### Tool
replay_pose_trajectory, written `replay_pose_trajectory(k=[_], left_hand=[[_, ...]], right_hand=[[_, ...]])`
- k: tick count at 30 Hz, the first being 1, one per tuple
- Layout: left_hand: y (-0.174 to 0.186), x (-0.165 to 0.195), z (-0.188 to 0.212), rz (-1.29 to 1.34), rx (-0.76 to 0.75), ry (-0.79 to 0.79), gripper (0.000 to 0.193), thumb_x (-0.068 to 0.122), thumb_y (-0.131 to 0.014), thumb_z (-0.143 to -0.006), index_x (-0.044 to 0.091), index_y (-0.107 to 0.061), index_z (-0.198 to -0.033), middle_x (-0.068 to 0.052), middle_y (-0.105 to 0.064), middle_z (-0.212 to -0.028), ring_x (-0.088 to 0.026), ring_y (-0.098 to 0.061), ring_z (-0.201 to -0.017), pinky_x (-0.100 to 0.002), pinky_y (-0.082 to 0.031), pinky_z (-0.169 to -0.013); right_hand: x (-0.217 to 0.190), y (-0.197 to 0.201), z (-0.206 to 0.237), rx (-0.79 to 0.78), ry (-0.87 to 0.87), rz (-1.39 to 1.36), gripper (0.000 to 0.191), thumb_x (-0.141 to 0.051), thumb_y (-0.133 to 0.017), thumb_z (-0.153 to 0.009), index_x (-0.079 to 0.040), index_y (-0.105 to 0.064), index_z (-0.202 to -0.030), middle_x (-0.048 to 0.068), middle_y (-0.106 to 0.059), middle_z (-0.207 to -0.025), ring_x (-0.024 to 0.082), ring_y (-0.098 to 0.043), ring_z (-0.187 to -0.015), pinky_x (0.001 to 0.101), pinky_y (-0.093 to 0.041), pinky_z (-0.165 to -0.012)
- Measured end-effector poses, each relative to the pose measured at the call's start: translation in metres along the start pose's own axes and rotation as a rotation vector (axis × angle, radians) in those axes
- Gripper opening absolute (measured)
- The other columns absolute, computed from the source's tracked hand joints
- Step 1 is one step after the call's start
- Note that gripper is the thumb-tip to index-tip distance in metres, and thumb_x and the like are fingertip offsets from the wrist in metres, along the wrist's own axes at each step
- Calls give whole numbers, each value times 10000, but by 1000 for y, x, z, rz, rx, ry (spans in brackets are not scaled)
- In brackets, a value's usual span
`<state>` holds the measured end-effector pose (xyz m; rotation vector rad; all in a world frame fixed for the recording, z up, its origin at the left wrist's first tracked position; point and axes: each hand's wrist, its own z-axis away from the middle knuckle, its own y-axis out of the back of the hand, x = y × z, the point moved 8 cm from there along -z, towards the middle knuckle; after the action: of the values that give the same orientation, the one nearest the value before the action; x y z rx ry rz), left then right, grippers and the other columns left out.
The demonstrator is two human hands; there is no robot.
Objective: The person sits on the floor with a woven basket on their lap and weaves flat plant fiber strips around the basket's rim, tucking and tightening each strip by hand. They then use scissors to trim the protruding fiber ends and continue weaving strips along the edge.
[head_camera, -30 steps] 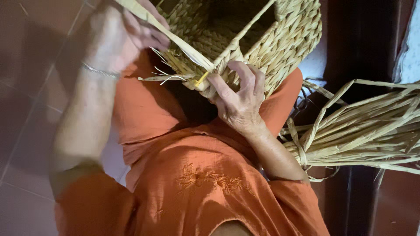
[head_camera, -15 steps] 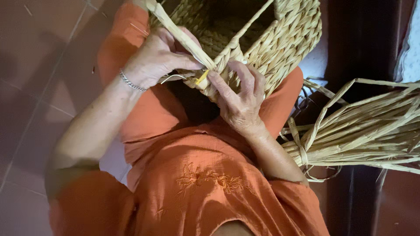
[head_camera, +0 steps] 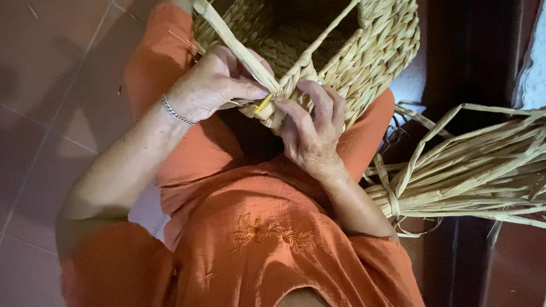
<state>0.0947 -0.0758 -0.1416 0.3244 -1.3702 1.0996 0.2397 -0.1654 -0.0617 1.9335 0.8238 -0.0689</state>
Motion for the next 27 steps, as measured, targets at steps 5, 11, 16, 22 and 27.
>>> replay_pose_trajectory(k=[5,11,16,22,27], left_hand=[[1,-1,2,29,18,2,210,-72,-741,-888,-32,-720,-1093,-71,-709,-966,-117,-685,-853,-257,-591,-747],[0,-1,6,41,59,43,299,-33,-711,-904,-12,-701,-1202,-82,-753,-1041,-116,-720,-916,-255,-621,-813],[-2,0,6,23,40,-9,313,-47,-734,-877,13,-679,-1179,-60,-738,-1040,-99,-711,-927,-251,-616,-825],[1,-5,3,8,39,-62,198,-49,-770,-875,10,-705,-1052,-60,-739,-991,-107,-706,-891,-266,-609,-795],[4,-7,6,18,72,-40,219,-17,-732,-893,17,-721,-1109,-42,-702,-985,-92,-654,-875,-263,-566,-782]], right_hand=[[-1,6,-7,53,-18,-108,418,29,-716,-807,-120,-685,-1196,154,-557,-1277,334,-515,-1176,456,-432,-1045],[-3,10,-20,70,-32,-29,267,-57,-855,-911,-124,-713,-1127,108,-605,-1198,285,-558,-1087,399,-465,-941],[-7,17,-29,9,-24,-23,312,-70,-889,-876,-107,-699,-1121,104,-600,-1147,278,-555,-1018,403,-451,-876],[-17,18,-39,11,113,28,270,-39,-870,-862,-84,-668,-1035,51,-613,-993,245,-565,-888,398,-431,-799],[-1,5,-38,30,46,-140,226,6,-787,-786,-71,-615,-910,56,-606,-894,213,-584,-795,373,-402,-727]])
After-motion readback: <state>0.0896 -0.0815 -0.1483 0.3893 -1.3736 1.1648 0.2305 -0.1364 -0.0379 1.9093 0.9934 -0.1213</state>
